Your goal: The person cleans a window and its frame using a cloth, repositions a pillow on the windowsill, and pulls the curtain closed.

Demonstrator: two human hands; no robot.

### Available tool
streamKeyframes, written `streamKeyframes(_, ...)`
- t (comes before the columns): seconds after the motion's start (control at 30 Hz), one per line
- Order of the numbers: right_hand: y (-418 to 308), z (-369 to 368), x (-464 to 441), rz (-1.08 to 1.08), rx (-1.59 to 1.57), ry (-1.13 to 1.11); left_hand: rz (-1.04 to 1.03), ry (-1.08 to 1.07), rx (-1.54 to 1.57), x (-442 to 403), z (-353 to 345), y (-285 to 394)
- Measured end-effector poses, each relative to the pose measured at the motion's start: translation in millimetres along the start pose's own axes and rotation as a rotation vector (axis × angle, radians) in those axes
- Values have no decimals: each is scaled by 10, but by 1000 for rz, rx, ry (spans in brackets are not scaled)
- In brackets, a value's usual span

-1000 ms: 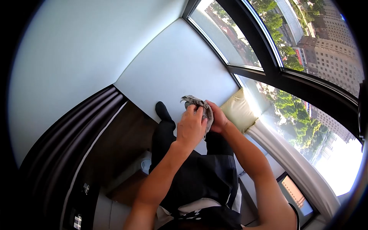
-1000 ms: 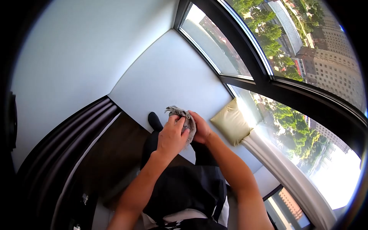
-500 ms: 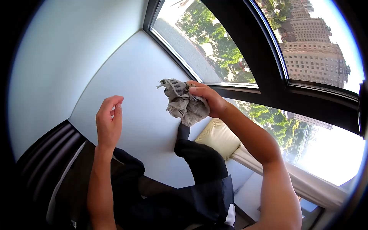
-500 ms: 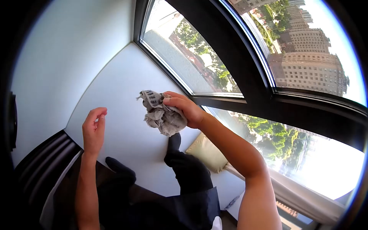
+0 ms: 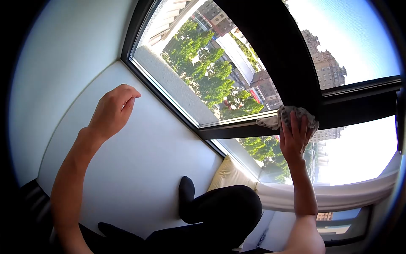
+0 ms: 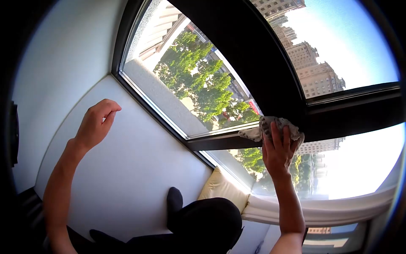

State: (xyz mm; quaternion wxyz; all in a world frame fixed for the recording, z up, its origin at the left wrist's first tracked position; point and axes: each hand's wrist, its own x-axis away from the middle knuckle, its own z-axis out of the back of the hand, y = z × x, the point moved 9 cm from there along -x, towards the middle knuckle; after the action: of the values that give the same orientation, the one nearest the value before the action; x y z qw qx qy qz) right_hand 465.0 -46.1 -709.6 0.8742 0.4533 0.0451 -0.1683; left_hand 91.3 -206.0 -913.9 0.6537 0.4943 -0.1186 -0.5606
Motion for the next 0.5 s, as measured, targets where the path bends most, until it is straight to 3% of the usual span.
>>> streamKeyframes(0.07, -45, -41, -98, -22, -2, 151, -43, -17, -31, 31, 133, -16)
streamKeyframes(0.1, -77, 20, -220, -14, -21, 200, 38, -11, -21, 40, 237, -87)
streamKeyframes(0.3, -349, 200, -1256, 134, -139, 187, 356, 108, 149, 159, 562, -396)
streamKeyframes(0.5, -882, 401, -2603, 300, -154, 266, 403, 116, 142, 103, 637, -581)
